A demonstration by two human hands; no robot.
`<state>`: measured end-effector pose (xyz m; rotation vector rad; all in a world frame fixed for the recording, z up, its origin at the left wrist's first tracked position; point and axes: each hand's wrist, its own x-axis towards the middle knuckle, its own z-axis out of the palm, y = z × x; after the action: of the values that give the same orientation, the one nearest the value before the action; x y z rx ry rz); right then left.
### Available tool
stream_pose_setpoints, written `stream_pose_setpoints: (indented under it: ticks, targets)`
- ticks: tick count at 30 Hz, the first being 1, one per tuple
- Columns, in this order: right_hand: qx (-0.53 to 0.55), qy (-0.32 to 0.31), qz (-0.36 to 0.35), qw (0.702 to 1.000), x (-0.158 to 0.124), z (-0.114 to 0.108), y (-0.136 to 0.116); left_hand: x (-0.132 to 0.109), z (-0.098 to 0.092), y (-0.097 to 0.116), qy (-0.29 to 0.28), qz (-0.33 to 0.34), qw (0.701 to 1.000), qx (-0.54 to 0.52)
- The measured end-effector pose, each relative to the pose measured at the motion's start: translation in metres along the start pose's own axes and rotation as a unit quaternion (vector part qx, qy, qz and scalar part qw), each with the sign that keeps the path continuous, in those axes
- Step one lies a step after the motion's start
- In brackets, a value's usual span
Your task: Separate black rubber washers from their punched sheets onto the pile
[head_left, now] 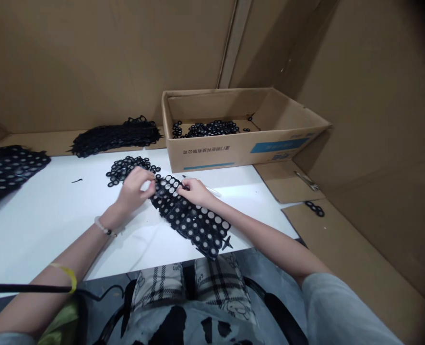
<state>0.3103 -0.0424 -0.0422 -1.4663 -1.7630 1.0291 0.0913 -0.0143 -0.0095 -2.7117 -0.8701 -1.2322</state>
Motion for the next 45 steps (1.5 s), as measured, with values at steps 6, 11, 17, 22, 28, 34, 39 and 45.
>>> stream_pose_setpoints:
  ticks: [6, 11, 17, 22, 28, 34, 39, 45]
  targets:
    - [0.121, -0.067, 0.018, 0.990, -0.004, -0.006, -0.005, -0.002, -0.016, -0.044, 0.028, -0.213, 0.962, 0.171]
    - [0.139, -0.180, 0.104, 0.968, -0.007, -0.022, -0.011, -0.009, -0.013, -0.050, -0.040, -0.266, 0.938, 0.218]
    - [0.131, -0.191, 0.073, 0.970, -0.004, -0.024, -0.010, 0.004, -0.015, -0.019, -0.106, -0.121, 0.985, 0.061]
    - [0.165, -0.211, -0.025, 0.963, -0.004, -0.019, -0.010, 0.008, -0.005, 0.021, -0.299, -0.060, 0.950, -0.066]
    - [0.170, -0.219, -0.073, 0.958, -0.004, -0.020, -0.009, 0.001, 0.007, 0.033, -0.327, -0.064, 0.937, -0.107]
    - [0.155, -0.230, -0.048, 0.960, -0.004, -0.018, -0.007, 0.002, 0.004, 0.033, -0.330, -0.050, 0.937, -0.105]
    - [0.166, -0.226, -0.021, 0.960, -0.005, -0.019, -0.011, 0.002, 0.006, 0.032, -0.301, -0.068, 0.944, -0.112]
    - [0.166, -0.170, 0.058, 0.970, -0.005, -0.024, -0.013, 0.007, -0.011, -0.004, -0.095, -0.237, 0.960, -0.110]
